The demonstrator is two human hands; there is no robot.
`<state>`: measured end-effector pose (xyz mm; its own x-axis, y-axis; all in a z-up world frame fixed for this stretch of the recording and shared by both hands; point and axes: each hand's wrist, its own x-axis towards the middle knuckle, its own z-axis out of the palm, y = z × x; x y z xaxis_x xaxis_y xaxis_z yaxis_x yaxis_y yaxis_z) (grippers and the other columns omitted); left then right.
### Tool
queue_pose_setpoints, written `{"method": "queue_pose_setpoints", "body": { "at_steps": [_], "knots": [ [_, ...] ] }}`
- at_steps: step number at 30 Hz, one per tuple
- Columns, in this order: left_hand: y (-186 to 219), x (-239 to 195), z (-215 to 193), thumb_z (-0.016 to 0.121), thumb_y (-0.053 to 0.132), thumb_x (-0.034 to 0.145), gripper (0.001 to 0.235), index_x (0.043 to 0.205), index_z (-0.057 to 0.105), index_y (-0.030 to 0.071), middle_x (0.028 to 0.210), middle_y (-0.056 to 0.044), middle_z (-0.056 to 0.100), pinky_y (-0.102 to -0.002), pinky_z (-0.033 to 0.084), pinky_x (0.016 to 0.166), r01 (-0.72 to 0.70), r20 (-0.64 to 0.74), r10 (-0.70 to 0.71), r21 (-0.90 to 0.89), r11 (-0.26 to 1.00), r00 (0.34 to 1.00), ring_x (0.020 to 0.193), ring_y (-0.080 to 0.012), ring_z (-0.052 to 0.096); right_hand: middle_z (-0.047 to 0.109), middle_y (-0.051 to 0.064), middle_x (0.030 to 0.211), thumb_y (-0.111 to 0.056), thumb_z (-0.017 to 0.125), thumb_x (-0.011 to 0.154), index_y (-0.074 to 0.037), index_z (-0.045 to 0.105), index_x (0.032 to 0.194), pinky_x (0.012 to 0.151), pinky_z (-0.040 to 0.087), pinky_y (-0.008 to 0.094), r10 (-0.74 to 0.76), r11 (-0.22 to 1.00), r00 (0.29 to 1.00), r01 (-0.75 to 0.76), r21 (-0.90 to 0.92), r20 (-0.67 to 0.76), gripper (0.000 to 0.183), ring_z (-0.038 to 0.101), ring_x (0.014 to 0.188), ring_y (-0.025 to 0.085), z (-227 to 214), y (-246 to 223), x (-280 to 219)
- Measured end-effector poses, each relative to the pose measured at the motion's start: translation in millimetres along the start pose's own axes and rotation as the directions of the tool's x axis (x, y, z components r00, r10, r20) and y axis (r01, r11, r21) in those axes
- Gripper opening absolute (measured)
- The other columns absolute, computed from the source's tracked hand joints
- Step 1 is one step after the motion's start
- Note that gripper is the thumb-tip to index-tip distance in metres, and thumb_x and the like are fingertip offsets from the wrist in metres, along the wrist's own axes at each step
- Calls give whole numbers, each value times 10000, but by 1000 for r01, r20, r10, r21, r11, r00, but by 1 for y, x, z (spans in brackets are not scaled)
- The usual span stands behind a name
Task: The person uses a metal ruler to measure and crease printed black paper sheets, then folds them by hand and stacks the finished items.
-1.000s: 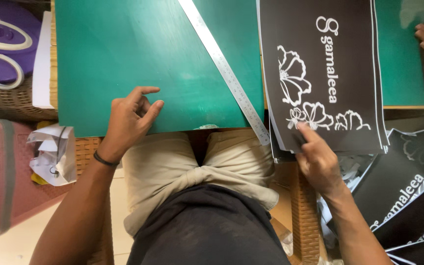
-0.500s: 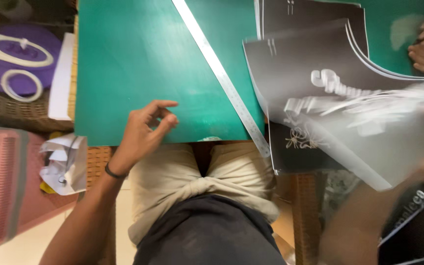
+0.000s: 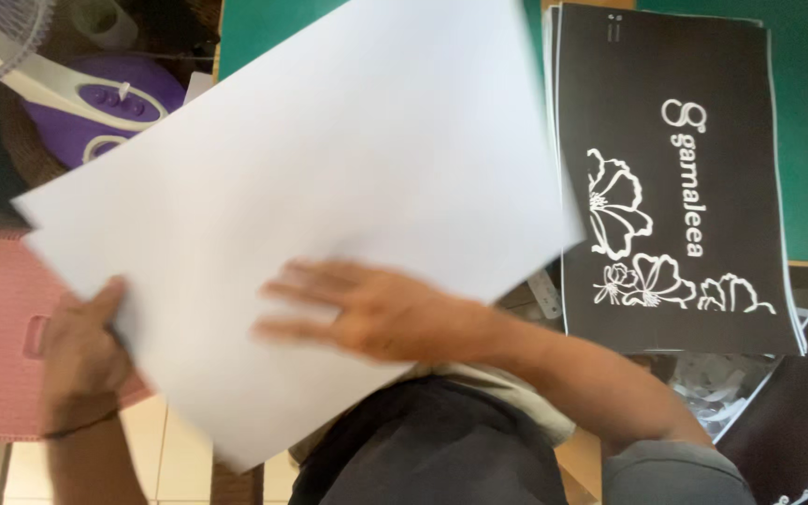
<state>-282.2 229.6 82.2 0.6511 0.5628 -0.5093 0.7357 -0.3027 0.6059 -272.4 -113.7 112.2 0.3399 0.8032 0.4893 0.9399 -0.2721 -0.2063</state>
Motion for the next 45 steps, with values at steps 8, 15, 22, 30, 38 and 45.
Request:
{"method": "queue_pose_setpoints", "body": {
  "at_steps": [8, 15, 22, 30, 38, 45],
  "knots": [
    [-76, 78, -58, 581, 152, 1094, 424, 1399, 557, -142, 1249, -227, 671, -373, 521, 831, -311, -82, 302, -132, 941, 950, 1002, -269, 673, 682, 121, 847, -219, 612, 1011, -13, 677, 959, 695, 529, 410, 699, 690, 680, -722, 38, 221, 222, 647, 755, 292, -44, 60, -114],
    [-60, 70, -40, 625, 182, 1062, 461, 1401, 552, -121, 1244, -210, 669, -359, 532, 839, -299, -100, 291, -80, 951, 951, 1010, -280, 670, 768, 119, 824, -471, 431, 1002, -35, 709, 910, 578, 587, 328, 617, -372, 169, -798, 474, 769, 525, 725, 655, 196, 36, -22, -156],
    [-93, 86, -59, 582, 203, 1106, 474, 1467, 515, -97, 1342, -166, 658, -333, 537, 905, -446, -128, 428, -196, 873, 895, 1112, -250, 657, 785, 211, 944, -345, 533, 992, 53, 723, 988, 691, 676, 376, 751, -565, -13, -529, 633, 660, 441, 788, 742, 293, 56, -33, -172],
    [-100, 89, -54, 587, 292, 1151, 501, 1476, 533, -86, 1335, -232, 640, -411, 480, 970, -415, -247, 417, 60, 908, 875, 1145, -312, 629, 709, 186, 1181, -112, 427, 1105, 42, 469, 1479, 844, 629, 339, 900, 419, 261, -739, 527, -349, 407, 736, 979, 230, -66, -45, -141],
    [-73, 106, -16, 509, 432, 1114, 621, 1443, 543, -94, 1311, -177, 638, -370, 481, 981, -383, -169, 344, -450, 807, 924, 1163, -264, 601, 298, 269, 1637, -165, 639, 1082, -274, 397, 1600, 1266, 340, 677, 255, 955, 948, -278, -105, -190, 582, 339, 1514, 512, -8, -35, 4],
    [-103, 110, -17, 482, 506, 1086, 711, 1440, 543, -108, 1258, -142, 641, -322, 508, 951, -380, -79, 471, -714, 589, 879, 1131, -186, 602, 458, 208, 1620, -185, 596, 1028, -377, 409, 1596, 1182, 446, 650, 58, 995, 994, -65, 74, 93, 627, 516, 1441, 499, 96, -70, 43]
  ]
}}
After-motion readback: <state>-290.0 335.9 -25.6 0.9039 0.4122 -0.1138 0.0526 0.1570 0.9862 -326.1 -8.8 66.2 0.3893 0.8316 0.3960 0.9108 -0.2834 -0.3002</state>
